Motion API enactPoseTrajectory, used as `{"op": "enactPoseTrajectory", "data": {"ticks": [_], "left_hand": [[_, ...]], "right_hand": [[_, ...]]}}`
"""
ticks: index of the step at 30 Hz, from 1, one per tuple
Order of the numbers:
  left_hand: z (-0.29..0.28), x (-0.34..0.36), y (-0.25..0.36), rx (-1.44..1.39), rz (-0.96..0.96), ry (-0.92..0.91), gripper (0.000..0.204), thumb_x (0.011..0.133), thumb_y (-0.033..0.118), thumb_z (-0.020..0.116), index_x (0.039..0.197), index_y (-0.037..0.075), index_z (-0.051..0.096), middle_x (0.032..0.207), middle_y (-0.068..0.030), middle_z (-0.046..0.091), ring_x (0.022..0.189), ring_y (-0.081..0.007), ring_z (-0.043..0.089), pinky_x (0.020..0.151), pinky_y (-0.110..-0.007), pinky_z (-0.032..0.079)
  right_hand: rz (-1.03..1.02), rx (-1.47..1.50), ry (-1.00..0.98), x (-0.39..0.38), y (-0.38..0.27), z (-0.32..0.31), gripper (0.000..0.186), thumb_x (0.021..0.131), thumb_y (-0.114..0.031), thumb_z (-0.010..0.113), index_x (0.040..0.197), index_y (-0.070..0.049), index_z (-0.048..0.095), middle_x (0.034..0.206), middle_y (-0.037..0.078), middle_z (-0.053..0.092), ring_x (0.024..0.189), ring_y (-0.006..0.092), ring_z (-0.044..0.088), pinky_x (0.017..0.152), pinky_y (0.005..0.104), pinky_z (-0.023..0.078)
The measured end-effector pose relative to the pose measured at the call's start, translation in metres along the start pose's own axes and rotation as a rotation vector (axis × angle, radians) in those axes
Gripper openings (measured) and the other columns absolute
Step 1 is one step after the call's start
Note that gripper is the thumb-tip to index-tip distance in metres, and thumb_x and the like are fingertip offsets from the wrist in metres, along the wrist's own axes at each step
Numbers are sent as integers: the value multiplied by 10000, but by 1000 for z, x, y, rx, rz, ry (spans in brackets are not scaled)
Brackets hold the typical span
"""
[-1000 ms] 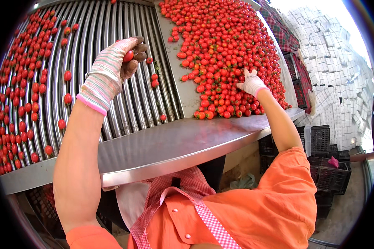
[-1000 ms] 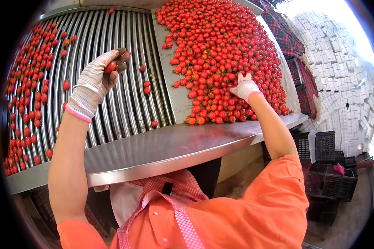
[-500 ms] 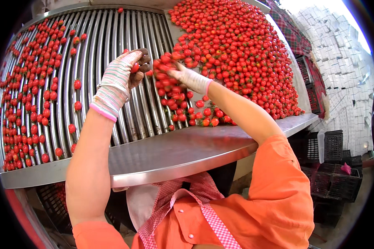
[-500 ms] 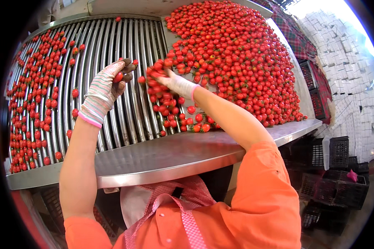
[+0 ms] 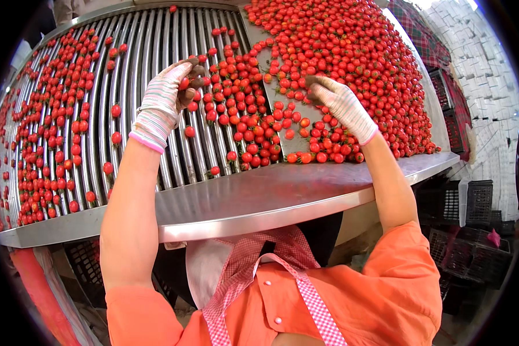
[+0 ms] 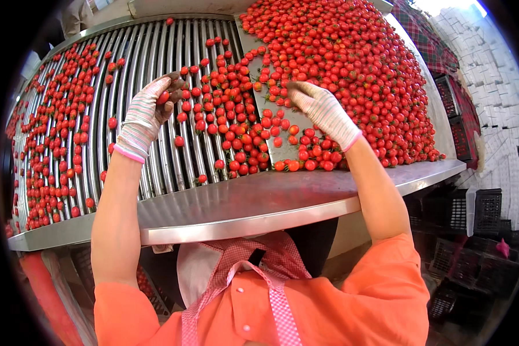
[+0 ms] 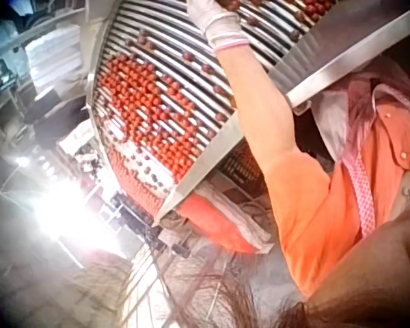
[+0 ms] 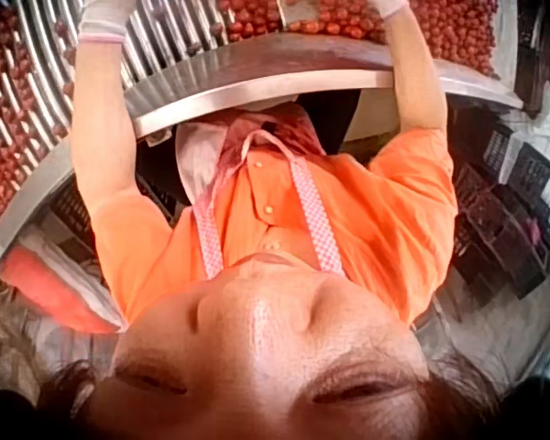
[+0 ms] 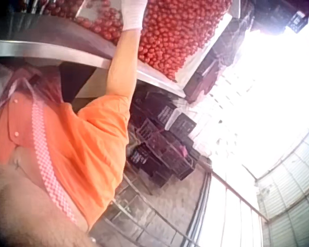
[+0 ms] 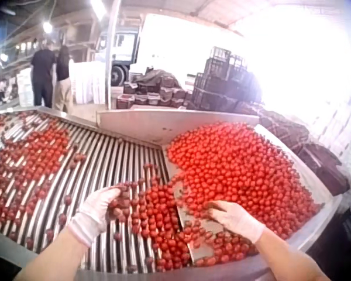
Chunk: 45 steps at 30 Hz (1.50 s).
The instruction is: The person sorts cherry tomatoes on a conveyor belt by hand, picking out damaged or off-color tomatoes and placing them into a crate below the belt.
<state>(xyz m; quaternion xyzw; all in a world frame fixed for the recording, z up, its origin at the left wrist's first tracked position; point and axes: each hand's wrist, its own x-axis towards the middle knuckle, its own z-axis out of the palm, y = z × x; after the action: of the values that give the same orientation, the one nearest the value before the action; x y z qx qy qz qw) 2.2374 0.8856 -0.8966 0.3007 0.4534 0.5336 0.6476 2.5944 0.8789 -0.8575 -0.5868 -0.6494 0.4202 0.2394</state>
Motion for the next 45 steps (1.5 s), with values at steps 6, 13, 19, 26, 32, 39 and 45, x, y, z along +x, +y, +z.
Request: {"op": "enactPoseTrajectory", "data": {"ticks": [6, 13, 19, 26, 32, 39, 45], "left_hand": [[8, 5, 4, -325, -123, 145, 191, 961, 155, 594, 1100, 40, 656, 962, -105, 724, 689, -104, 684, 475, -164, 548], [61, -4, 25, -412, 19, -105, 253, 956, 114, 611, 1168, -23, 614, 1071, -143, 701, 876, -168, 702, 546, -174, 582], [55, 14, 1, -269, 35, -91, 241, 950, 133, 627, 1138, -18, 637, 1045, -134, 711, 825, -143, 694, 497, -153, 560], [21, 51, 2, -491, 71, -28, 233, 950, 67, 592, 1151, -47, 618, 1063, -181, 700, 880, -227, 706, 551, -206, 597], [37, 55, -1, -534, 46, -88, 212, 939, 74, 610, 1114, -44, 634, 1021, -173, 705, 854, -230, 702, 540, -221, 602], [47, 54, 2, -638, 34, -34, 238, 933, 70, 618, 1142, -42, 597, 1022, -185, 692, 803, -234, 690, 555, -233, 603], [56, 43, 8, -591, 67, 27, 135, 968, 113, 572, 1042, 15, 628, 859, -85, 696, 687, -162, 670, 471, -207, 540]], "right_hand": [[-71, 48, 33, 27, 21, -24, 412, 1001, -243, 560, 1340, -9, 565, 1167, 68, 687, 1036, 121, 632, 894, 271, 500], [-144, -112, -142, 36, 44, -13, 414, 998, -252, 563, 1335, -11, 571, 1137, 73, 688, 1031, 122, 615, 914, 277, 482], [-4, -221, -243, 30, 53, -4, 417, 999, -269, 562, 1346, -37, 570, 1121, 66, 684, 1033, 121, 602, 918, 285, 478], [-11, -345, -353, 32, 84, 33, 395, 948, -265, 575, 1278, -49, 606, 1099, 155, 671, 1003, 198, 652, 882, 328, 505], [-585, -814, -519, 11, 90, 85, 565, 854, -238, 644, 1388, -127, 492, 1408, 212, 438, 1152, 387, 566, 963, 462, 484], [-839, -1271, -523, 76, 96, 62, 348, 787, -163, 668, 1132, -138, 629, 1316, 161, 516, 990, 317, 619, 807, 454, 531], [-1053, -868, -106, 147, 79, 112, 495, 859, -292, 647, 1319, -141, 546, 1423, 163, 445, 1192, 352, 537, 965, 438, 479]]}}
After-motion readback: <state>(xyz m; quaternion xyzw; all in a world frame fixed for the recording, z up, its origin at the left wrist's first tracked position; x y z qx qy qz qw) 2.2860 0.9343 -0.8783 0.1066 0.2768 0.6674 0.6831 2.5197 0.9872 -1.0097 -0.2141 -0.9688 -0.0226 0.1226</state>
